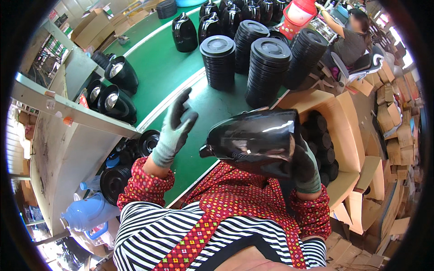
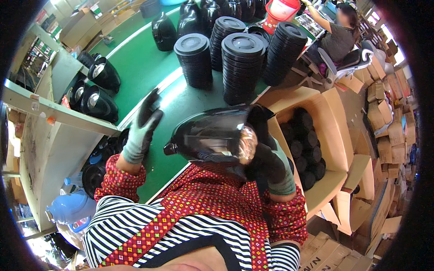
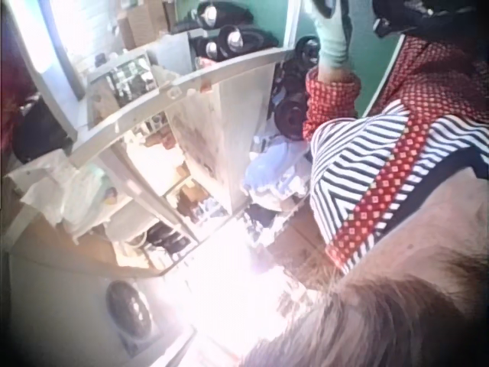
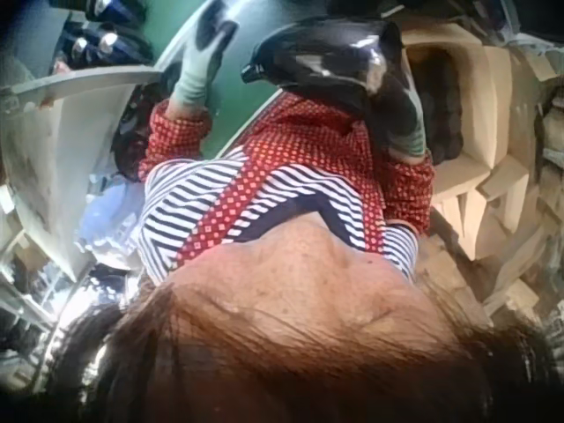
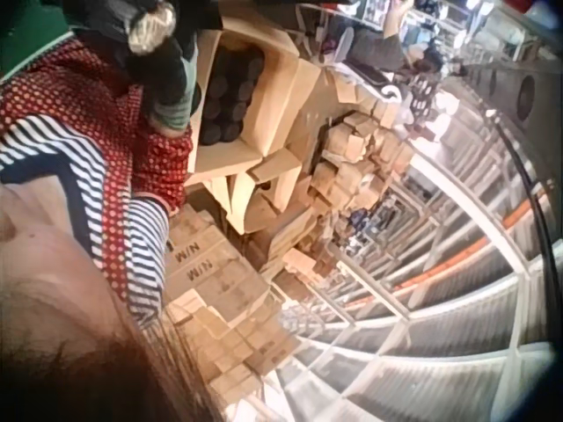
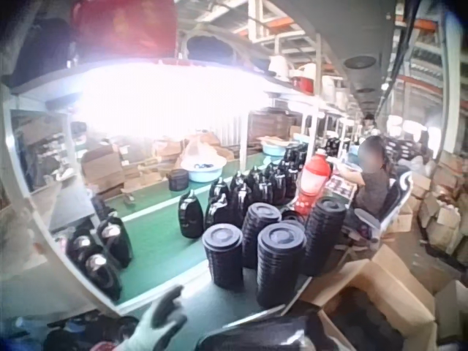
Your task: The person repeatedly picks up a black kettle body, inserts a metal rod into the opening, and places the assembled unit on a green workbench. The person handles the kettles one at a time and stacks the finished units.
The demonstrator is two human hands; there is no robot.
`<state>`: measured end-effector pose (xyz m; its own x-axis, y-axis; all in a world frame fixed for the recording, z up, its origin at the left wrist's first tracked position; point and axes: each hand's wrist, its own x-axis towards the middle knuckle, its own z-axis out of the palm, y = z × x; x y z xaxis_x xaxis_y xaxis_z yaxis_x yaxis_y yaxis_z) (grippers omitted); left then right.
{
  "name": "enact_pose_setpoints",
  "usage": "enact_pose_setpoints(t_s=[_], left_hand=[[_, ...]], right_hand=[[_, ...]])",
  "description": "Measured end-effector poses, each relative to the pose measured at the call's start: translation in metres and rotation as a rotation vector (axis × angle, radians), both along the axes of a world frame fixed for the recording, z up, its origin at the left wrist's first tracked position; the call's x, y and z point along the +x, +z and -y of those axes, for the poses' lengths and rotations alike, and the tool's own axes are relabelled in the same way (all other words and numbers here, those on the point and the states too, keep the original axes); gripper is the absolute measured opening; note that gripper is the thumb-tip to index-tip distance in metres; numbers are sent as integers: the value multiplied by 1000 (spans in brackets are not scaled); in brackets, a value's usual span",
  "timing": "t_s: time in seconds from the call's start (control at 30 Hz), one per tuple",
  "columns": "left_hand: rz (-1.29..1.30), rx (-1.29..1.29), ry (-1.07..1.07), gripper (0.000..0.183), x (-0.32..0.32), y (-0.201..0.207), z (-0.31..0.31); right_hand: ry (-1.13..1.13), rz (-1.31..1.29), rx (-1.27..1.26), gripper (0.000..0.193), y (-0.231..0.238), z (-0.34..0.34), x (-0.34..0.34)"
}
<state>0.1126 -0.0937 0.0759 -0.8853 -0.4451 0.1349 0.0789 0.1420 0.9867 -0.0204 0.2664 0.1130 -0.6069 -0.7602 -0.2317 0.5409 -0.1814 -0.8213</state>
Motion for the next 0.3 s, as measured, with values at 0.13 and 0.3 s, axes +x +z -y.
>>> enact_pose_setpoints(t_s=[0.13, 0.3], left_hand=[[132, 609, -595, 117, -15, -17, -47], [-86, 948, -717, 69, -39, -84, -91]], right_hand=[[3, -56, -174, 62, 6, -10, 0], [139, -119, 51, 66, 37, 24, -1]])
